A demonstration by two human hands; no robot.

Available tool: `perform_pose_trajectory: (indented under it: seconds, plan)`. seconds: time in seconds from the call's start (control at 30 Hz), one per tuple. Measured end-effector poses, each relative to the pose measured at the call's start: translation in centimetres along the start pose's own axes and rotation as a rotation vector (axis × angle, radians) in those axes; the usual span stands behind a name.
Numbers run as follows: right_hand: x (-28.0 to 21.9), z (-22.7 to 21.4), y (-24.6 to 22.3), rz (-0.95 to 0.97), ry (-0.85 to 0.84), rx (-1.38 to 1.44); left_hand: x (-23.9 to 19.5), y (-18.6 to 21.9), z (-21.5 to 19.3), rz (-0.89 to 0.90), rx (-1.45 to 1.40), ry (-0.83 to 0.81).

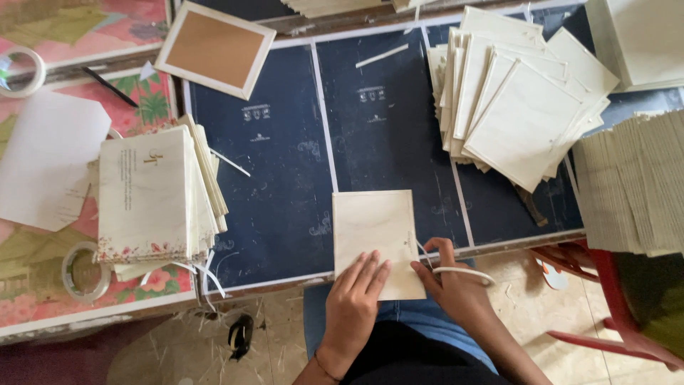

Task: Applying double-sided tape to the back of paper cards in a print shop finishing area.

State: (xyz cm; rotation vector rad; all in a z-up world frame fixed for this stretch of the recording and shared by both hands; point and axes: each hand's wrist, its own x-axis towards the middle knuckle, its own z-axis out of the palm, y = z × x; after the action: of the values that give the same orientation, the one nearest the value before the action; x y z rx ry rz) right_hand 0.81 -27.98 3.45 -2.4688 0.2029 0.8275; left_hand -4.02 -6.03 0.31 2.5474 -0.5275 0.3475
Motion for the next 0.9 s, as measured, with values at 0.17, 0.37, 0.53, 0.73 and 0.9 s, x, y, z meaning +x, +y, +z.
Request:
perform_pose_trajectory:
  seconds: [0.17, 0.37, 0.53, 0.73, 0.9]
  plan:
    - [3.0, 0.5, 4.3, -0.321, 0.277, 0.574, 1.7, -0.5, -2.6, 0.057, -0.051, -0.094]
    - [6.9, -11.5, 6.2, -0.457, 0.753, 0.647, 4.4, -11.8, -10.9, -0.429, 0.343, 0.337]
    - [9.7, -15.8, 8.4, -0.498, 0.899, 0.555, 1.0, -19.1, -11.5, -0.689, 0.582, 0.378]
    - [9.1, -13.0, 10.1, -0.599, 1.351, -0.153, 3.1, -10.6, -13.4, -0.38, 0.281, 0.548]
    - [6.2, -8.1, 4.5, -0.811, 0.9, 0.123, 5.5, -8.9, -8.5, -0.369, -0.436, 0.436]
